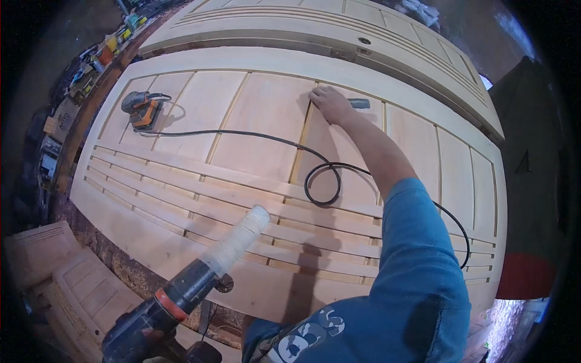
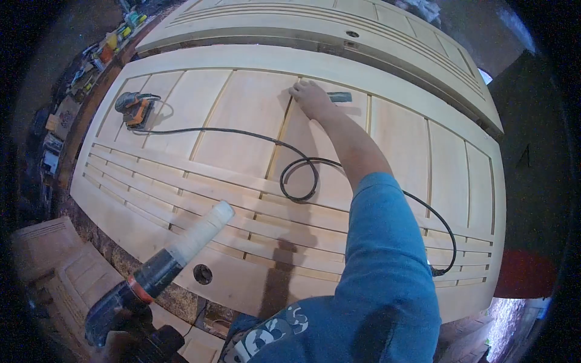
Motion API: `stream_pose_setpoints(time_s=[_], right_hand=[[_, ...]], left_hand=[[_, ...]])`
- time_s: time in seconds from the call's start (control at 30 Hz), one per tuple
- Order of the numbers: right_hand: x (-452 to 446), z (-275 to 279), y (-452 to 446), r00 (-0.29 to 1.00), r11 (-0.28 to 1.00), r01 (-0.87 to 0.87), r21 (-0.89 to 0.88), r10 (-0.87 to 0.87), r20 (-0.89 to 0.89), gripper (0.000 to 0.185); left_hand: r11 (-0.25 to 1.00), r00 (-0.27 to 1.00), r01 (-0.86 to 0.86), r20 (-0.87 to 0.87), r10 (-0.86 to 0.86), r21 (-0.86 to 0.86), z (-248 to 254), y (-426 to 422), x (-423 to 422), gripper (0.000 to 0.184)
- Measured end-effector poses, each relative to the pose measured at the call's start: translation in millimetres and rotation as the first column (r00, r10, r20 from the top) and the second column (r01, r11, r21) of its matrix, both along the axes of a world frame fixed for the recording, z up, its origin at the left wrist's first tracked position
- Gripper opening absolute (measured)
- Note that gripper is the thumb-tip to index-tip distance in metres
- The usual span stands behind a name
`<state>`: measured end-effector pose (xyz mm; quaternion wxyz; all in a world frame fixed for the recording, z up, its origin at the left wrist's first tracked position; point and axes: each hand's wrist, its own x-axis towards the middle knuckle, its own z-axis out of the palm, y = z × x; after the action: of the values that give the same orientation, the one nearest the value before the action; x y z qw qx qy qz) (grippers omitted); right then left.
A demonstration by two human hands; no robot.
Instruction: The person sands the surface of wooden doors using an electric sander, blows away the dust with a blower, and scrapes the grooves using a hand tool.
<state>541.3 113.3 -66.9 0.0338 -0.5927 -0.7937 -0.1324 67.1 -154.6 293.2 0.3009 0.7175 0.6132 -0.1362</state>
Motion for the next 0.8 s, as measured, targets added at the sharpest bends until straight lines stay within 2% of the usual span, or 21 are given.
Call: stream_pose_setpoints(time_s=[0.07,0.17,0.27,0.3,0.37,0.47,0.57,0.67,0.73,0.8], right_hand=[[-6.8,11.6,2.5,0.997,0.980,-0.075,-0.184,0.077,0.001,0.027],[10.8,9.0,1.4,0.964,0.939,-0.254,-0.233,0.227,-0.138,0.022],[46.8,-3.0,23.7,0.983,0.987,-0.151,0.049,0.155,-0.103,0.014],[46.0,-9.6,27.8,0.994,0.993,-0.105,0.053,0.107,-0.034,0.014],[32.0,1.2,33.3,0.994,0.997,-0.019,0.073,0.011,0.108,0.014],[11.7,18.9,26.0,0.974,0.965,-0.173,-0.196,0.197,0.108,0.015],[-4.4,23.3,-7.9,0.935,0.890,-0.350,-0.290,0.313,-0.168,0.017],[-42.5,15.1,-44.4,0.808,0.842,-0.513,-0.168,0.408,-0.424,0.017],[-73.4,22.0,-70.8,0.762,0.771,-0.595,-0.226,0.452,-0.464,0.024],[-100.6,32.2,-98.9,0.745,0.727,-0.607,-0.321,0.381,-0.547,0.029]], left_hand=[[0.995,0.996,-0.084,-0.024,0.083,-0.046,1.9,4.8,0.1,0.038],[0.998,0.996,-0.064,-0.065,0.065,0.017,3.7,13.7,0.1,0.038],[0.998,0.997,-0.043,-0.058,0.046,0.052,2.2,29.8,1.9,0.038],[0.992,0.999,0.046,-0.034,-0.042,0.115,0.0,32.2,1.2,0.036],[0.995,0.999,0.037,-0.042,-0.033,0.088,-2.7,38.5,7.1,0.036],[0.999,0.998,0.023,-0.053,-0.021,0.028,-6.2,42.2,12.9,0.036],[0.999,0.996,0.010,-0.090,-0.014,-0.044,-3.7,28.4,9.3,0.036],[0.995,0.993,-0.002,-0.120,-0.010,-0.100,-2.4,20.5,8.3,0.036],[0.991,0.990,-0.007,-0.143,-0.013,-0.135,-0.6,16.6,9.1,0.037],[0.982,0.983,-0.010,-0.181,-0.024,-0.187,1.2,13.9,11.5,0.037]])
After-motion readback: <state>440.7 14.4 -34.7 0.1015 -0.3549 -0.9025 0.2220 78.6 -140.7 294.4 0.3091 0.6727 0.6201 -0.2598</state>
